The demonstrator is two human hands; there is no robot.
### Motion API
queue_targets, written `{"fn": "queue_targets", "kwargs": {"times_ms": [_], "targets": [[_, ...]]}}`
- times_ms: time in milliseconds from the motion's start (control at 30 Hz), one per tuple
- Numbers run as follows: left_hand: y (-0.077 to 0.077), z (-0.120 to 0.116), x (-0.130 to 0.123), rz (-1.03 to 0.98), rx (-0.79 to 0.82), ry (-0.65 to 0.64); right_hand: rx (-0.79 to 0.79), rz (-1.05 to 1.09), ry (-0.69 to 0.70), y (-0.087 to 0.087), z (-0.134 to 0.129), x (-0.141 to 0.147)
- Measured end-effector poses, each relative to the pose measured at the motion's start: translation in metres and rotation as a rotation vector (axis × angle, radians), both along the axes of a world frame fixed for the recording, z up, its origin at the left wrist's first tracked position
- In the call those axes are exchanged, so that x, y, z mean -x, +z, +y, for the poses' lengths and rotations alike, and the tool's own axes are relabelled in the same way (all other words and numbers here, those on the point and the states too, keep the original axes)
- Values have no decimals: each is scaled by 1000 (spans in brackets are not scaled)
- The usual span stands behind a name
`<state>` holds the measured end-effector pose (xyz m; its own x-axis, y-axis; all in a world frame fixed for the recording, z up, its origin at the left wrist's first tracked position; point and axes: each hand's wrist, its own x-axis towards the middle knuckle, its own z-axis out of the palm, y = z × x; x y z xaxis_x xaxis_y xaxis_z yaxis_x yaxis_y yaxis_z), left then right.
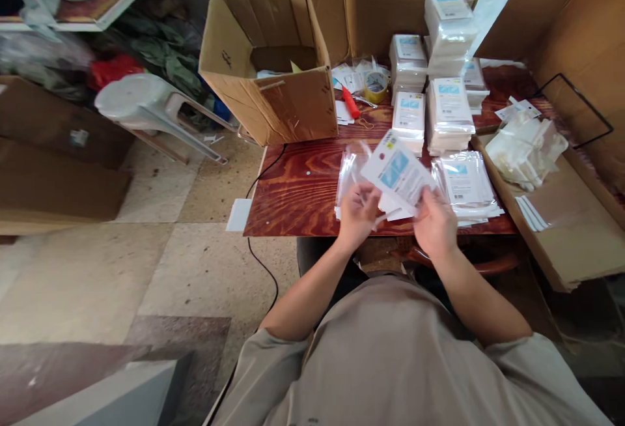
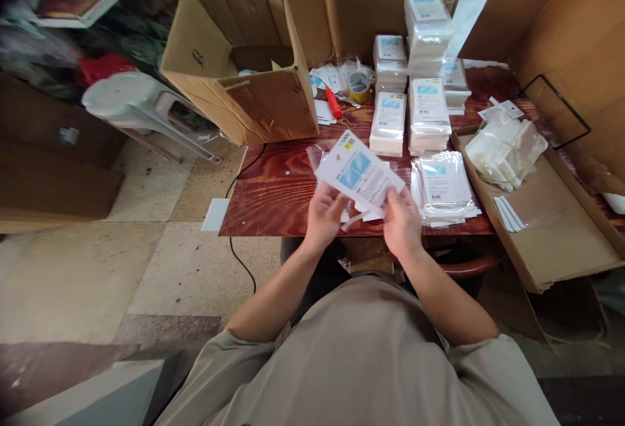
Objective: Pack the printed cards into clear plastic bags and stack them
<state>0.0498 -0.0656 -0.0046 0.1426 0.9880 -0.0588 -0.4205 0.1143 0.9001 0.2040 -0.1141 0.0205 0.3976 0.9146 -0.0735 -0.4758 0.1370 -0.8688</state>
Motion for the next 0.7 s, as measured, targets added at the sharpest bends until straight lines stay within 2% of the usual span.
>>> {"fn": "queue_targets", "kwargs": {"times_ms": [100,167,233,300,367,433,500,533,633,700], "targets": [[3,-10,-2,-66,-142,-288,87,196,27,-3,11,11],[3,-10,2,-73,-156,-362,173,314,103,-4,16,8],[0,-6,5,-63,-122,-264,242,385,188,-3,18,2],[-4,-1,6,-84,-44,-148,262,412,206,-1,19,-2],[-5,3,5,-113,78,-178,253,406,196,2,21,-4],[-3,4,5,-126,184,-301,243,361,197,4,23,-7],[1,6,5,-133,246,-362,217,271,132,5,24,-13],[2,7,5,-135,267,-353,190,214,58,5,23,-18],[6,11,4,-119,320,-235,86,42,-162,5,10,-40],[7,14,3,-102,334,-100,77,-84,-143,4,-6,-55]]}}
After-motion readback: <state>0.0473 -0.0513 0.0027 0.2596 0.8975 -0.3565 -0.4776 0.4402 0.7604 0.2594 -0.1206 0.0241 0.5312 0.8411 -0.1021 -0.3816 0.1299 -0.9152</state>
